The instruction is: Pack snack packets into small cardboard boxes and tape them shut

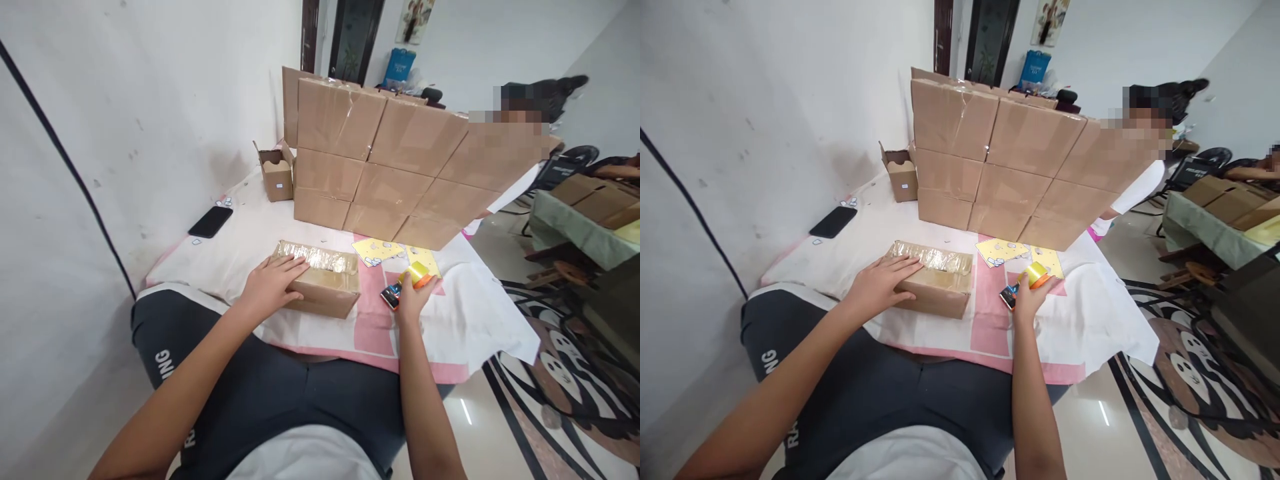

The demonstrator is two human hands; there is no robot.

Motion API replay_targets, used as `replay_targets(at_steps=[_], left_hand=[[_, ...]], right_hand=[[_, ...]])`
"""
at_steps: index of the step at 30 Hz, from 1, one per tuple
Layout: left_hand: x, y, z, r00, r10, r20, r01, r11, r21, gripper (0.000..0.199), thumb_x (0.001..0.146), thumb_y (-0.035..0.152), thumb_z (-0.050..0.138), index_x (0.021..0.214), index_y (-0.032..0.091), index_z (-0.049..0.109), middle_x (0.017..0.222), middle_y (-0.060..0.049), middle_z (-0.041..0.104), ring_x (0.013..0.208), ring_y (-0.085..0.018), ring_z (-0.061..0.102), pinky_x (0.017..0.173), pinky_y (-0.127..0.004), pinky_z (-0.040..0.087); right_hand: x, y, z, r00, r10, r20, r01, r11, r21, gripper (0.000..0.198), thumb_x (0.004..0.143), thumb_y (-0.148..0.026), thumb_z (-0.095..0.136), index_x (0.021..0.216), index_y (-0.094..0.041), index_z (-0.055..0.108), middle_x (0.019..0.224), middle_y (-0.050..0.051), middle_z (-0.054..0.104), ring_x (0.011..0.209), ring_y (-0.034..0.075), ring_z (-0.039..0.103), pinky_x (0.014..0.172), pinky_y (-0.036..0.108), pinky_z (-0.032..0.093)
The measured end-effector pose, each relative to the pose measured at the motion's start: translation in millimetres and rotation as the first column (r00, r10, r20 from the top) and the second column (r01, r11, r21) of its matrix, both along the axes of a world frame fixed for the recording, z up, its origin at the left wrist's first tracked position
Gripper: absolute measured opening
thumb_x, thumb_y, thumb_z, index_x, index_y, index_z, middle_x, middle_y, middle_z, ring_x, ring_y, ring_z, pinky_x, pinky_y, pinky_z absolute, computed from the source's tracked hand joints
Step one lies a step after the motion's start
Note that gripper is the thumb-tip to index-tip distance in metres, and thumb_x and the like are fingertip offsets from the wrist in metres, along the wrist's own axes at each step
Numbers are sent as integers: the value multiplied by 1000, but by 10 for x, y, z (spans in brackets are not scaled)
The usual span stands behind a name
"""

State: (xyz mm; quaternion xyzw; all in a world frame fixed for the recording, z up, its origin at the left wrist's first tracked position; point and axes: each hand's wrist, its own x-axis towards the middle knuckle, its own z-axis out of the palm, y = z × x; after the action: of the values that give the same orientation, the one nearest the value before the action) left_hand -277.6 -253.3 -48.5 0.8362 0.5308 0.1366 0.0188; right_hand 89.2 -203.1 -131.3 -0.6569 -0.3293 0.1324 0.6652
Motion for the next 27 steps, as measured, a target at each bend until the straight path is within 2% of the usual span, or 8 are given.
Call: replay_targets(at_steps=[3, 7, 10, 13, 16, 19, 23, 27], left_hand=[[-28, 152, -52, 1000, 10, 1, -10, 999, 32, 61, 90, 38, 71, 148, 30, 51, 157, -1, 49, 147, -26, 44, 119, -49, 38], [-97, 571, -58, 1000, 24, 20, -25, 997, 74, 60, 90, 37, 73, 146, 29, 53, 154, -3, 52, 146, -30, 46, 120, -56, 33], [-252, 889, -71, 999, -19, 45, 13, 992, 124, 61, 89, 36, 74, 145, 28, 52, 152, -6, 55, 145, -33, 45, 121, -63, 25], [-467, 1031, -146, 986, -144, 81, 120, 960, 252, 55, 94, 37, 68, 144, 26, 51, 153, -7, 54, 145, -32, 45, 121, -61, 25], [-560, 958, -249, 971, -219, 98, 143, 855, 498, 40, 96, 34, 64, 135, 27, 57, 146, -4, 61, 139, -29, 52, 120, -56, 28], [-384, 747, -311, 950, -270, 155, 102, 739, 666, 28, 91, 27, 69, 119, 26, 65, 116, -4, 75, 110, -25, 68, 104, -47, 43], [109, 463, -381, 822, -515, 244, 275, 733, 622, 21, 91, 27, 68, 110, 23, 64, 91, -1, 75, 81, -17, 67, 74, -33, 47], [435, 286, -527, 721, -621, 308, 429, 749, 506, 36, 92, 47, 66, 117, 22, 62, 87, -1, 71, 74, -15, 62, 67, -30, 44]], right_hand=[[-85, -101, -72, 994, -25, 108, 33, 997, -69, 75, 80, -46, 67, 143, -12, 44, 123, 17, 64, 106, 27, 64, 93, 38, 52], [16, -165, -130, 989, -13, 148, 31, 992, -120, 41, 80, -45, 67, 102, -10, 68, 93, 11, 71, 82, 23, 64, 79, 37, 53], [58, -151, -71, 988, 51, 143, -34, 992, -118, 39, 76, -48, 72, 86, -11, 67, 81, 8, 69, 73, 20, 63, 72, 35, 53], [-70, -86, 122, 984, 135, 116, -126, 989, -80, 42, 79, -52, 69, 91, -11, 67, 85, 9, 71, 74, 20, 66, 72, 34, 55], [-358, 45, 409, 945, 321, 60, -322, 947, 9, 42, 83, -53, 68, 98, -14, 67, 91, 8, 72, 79, 19, 69, 74, 34, 57], [-702, 176, 619, 901, 430, 61, -434, 897, 84, 36, 81, -51, 73, 75, -17, 64, 70, 1, 64, 63, 14, 61, 62, 26, 53], [-1019, 106, 569, 847, 532, -11, -530, 845, 62, 42, 83, -54, 72, 63, -19, 58, 60, -2, 57, 52, 11, 53, 52, 24, 48], [-1131, -161, 411, 750, 649, -127, -659, 748, -78, 48, 84, -53, 73, 57, -18, 54, 54, -4, 51, 47, 8, 46, 46, 22, 40]])
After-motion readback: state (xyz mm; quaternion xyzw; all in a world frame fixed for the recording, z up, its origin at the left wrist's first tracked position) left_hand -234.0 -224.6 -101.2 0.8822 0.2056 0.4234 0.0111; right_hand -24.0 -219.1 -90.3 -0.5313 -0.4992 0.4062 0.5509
